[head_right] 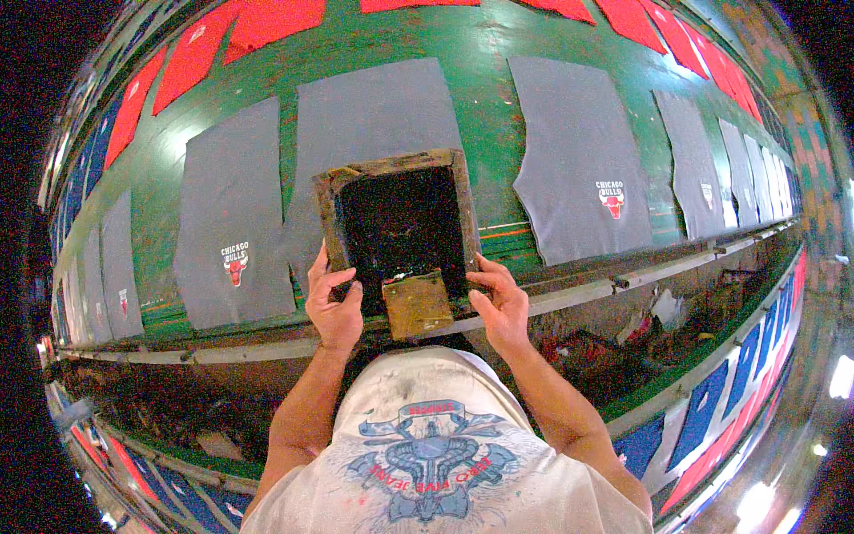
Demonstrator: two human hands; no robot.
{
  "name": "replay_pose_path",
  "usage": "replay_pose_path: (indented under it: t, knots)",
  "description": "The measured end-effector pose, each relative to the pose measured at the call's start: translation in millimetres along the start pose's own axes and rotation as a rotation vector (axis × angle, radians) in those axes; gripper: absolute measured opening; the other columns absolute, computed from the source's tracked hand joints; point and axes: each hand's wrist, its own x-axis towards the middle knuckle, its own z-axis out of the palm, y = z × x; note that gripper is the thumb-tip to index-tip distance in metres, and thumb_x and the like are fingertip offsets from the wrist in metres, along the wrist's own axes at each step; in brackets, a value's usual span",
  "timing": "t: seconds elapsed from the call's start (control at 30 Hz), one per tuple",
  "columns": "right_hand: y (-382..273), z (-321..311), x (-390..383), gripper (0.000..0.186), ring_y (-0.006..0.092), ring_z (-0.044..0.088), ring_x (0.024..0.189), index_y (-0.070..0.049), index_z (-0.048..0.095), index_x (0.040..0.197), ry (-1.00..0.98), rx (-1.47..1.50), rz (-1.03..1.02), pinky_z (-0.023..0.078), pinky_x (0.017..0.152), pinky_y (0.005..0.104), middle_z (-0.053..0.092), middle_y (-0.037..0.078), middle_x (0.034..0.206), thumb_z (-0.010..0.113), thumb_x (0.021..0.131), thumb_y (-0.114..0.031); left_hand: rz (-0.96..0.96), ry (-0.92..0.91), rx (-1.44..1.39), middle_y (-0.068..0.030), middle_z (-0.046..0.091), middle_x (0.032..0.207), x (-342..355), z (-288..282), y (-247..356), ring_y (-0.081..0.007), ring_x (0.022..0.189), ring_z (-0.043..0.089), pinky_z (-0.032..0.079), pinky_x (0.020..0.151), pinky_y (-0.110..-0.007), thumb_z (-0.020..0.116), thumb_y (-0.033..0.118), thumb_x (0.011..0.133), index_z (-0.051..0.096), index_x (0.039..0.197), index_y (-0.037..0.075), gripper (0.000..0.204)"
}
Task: The person uses a squeegee to pull black ink across a screen-printing frame, imprinting a Chicago Bulls logo onto a series of t-shirts laid out on a green workbench. The shirts are handled one at a time in sequence as the conveyor moves them into position.
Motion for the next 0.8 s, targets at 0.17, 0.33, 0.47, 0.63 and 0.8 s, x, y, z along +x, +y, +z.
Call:
replay_pose_path:
  t: [0.17, 0.33, 0.47, 0.63, 0.8]
  knots:
    - [-3.0, -5.0, 1.3, 0.035, 0.0307, 0.051, 0.157, 0.007, 0.074, 0.135, -0.062, -0.036, 0.014, 0.035, 0.132, 0.0451, 0.053, 0.025, 0.168, 0.071, 0.100, 0.001, -0.119, -0.008, -0.069, -0.0251, 0.054, 0.171, 1.7, 0.0, -4.9, -0.0352, 0.156, 0.053, 0.040, 0.128, -0.046, 0.077, -0.011, 0.083, 0.081, 0.108, 0.008, 0.032]
    - [-5.9, -7.0, 6.0, 0.042, 0.0307, 0.050, 0.157, 0.006, 0.072, 0.141, -0.124, -0.091, 0.000, 0.034, 0.132, 0.0453, 0.051, 0.024, 0.171, 0.074, 0.101, -0.007, -0.205, -0.025, -0.020, -0.0242, 0.054, 0.171, 5.8, 0.3, -14.5, -0.0338, 0.157, 0.053, 0.040, 0.128, -0.045, 0.077, -0.010, 0.083, 0.080, 0.108, 0.007, 0.030]
    - [-5.4, -5.0, 6.1, 0.045, 0.0325, 0.051, 0.157, -0.002, 0.075, 0.139, -0.096, -0.057, 0.018, 0.035, 0.132, 0.0466, 0.057, 0.023, 0.167, 0.078, 0.095, -0.011, -0.252, -0.031, -0.037, -0.0226, 0.055, 0.171, 7.8, 0.8, -18.5, -0.0317, 0.156, 0.054, 0.040, 0.128, -0.042, 0.077, -0.009, 0.084, 0.080, 0.108, 0.005, 0.028]
    - [-4.5, -4.9, 6.0, 0.046, 0.0297, 0.057, 0.152, -0.003, 0.075, 0.140, -0.055, 0.010, 0.045, 0.041, 0.128, 0.0437, 0.062, 0.020, 0.163, 0.076, 0.094, -0.001, -0.275, -0.037, 0.001, -0.0209, 0.055, 0.172, 10.3, 0.7, -14.3, -0.0296, 0.155, 0.056, 0.041, 0.127, -0.040, 0.077, -0.009, 0.085, 0.079, 0.109, 0.003, 0.027]
    - [-10.2, -13.2, 8.5, 0.047, 0.0258, 0.065, 0.143, -0.006, 0.074, 0.140, 0.005, -0.112, -0.002, 0.051, 0.119, 0.0408, 0.069, 0.015, 0.156, 0.075, 0.095, 0.002, -0.297, -0.032, -0.044, -0.0232, 0.055, 0.171, 11.2, 2.3, -12.2, -0.0307, 0.151, 0.060, 0.043, 0.128, -0.041, 0.076, -0.012, 0.082, 0.078, 0.111, 0.001, 0.031]
